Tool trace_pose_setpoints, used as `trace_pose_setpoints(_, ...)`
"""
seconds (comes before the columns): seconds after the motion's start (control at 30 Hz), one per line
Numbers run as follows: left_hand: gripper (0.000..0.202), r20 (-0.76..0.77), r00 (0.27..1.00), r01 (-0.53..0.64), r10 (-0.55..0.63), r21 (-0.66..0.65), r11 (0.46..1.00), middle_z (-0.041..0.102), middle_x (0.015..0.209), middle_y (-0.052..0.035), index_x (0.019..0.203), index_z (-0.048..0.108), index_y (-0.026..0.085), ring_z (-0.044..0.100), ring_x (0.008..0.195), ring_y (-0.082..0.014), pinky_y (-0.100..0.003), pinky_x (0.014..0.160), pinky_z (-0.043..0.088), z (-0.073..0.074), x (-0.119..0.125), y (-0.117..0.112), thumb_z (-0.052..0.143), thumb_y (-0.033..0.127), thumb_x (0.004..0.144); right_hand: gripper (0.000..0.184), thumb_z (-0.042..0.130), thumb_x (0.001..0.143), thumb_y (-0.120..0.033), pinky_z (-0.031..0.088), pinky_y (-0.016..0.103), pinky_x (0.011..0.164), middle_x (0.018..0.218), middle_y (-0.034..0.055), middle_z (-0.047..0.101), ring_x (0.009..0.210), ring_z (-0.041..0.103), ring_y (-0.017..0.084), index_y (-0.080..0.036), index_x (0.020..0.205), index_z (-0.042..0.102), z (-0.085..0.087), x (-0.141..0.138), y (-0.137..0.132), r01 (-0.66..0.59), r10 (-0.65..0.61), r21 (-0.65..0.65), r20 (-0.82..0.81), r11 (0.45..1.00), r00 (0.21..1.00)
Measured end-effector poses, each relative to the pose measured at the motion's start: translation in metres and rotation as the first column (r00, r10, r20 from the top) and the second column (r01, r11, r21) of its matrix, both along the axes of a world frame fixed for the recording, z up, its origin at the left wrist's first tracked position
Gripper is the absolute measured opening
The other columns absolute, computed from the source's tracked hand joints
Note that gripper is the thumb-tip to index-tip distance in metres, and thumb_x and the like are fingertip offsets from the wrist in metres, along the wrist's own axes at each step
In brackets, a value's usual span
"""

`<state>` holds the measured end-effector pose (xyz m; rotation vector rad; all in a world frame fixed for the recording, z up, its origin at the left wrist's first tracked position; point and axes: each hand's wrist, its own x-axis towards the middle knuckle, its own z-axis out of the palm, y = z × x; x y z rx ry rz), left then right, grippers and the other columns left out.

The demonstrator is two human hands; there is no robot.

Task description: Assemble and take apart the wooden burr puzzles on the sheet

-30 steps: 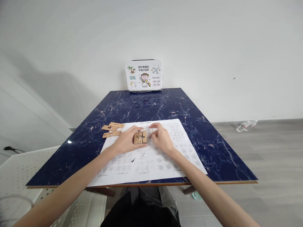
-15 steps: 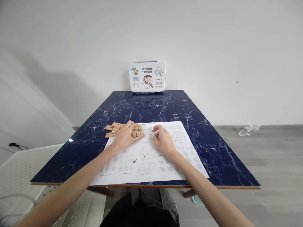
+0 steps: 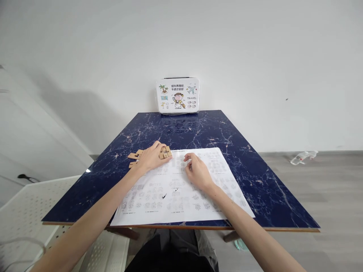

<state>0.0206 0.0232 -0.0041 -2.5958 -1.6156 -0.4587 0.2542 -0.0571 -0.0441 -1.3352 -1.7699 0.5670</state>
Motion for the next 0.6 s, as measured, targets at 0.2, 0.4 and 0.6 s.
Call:
trace_pose_setpoints(0.2, 0.063, 0.033, 0.999, 0.003, -0.002, -0.037, 0.999, 0.064, 0.127, -0.0103, 0.131, 0.059, 0.023, 0.07, 0.106, -0.0339, -0.042, 0.081, 0.054, -0.004, -0.007, 0.003, 0.061, 0.071, 0.09, 0.03, 0.046, 0.083, -0.016, 0.046, 0.032, 0.066, 0.111, 0.008, 0.071, 0.065, 0.061, 0.016, -0.023, 0.112, 0.051, 0.001, -0.001, 0.0, -0.013, 0.012, 0.015, 0.007, 1.0, 1.0)
trace_pose_setpoints(0.4, 0.087, 0.048, 0.999, 0.01, -0.01, 0.004, 1.0, 0.062, 0.138, -0.0165, 0.142, 0.055, 0.019, 0.06, 0.124, -0.0412, -0.052, 0.103, 0.047, -0.011, -0.019, 0.006, 0.064, 0.081, 0.082, 0.031, 0.046, 0.083, -0.015, 0.048, 0.032, 0.068, 0.112, 0.0073, 0.071, 0.067, 0.061, 0.016, -0.023, 0.112, 0.051, 0.001, -0.001, 0.0, -0.017, 0.017, 0.021, 0.011, 1.0, 1.0)
trace_pose_setpoints(0.6, 0.081, 0.026, 1.0, 0.015, -0.017, 0.052, 0.999, 0.066, 0.134, -0.0168, 0.142, 0.056, 0.018, 0.056, 0.126, -0.0396, -0.052, 0.108, 0.042, -0.01, -0.027, 0.002, 0.063, 0.077, 0.086, 0.03, 0.046, 0.083, -0.016, 0.048, 0.032, 0.068, 0.11, 0.0072, 0.07, 0.066, 0.06, 0.016, -0.023, 0.112, 0.051, 0.001, -0.001, 0.0, -0.026, 0.026, 0.011, 0.008, 1.0, 1.0)
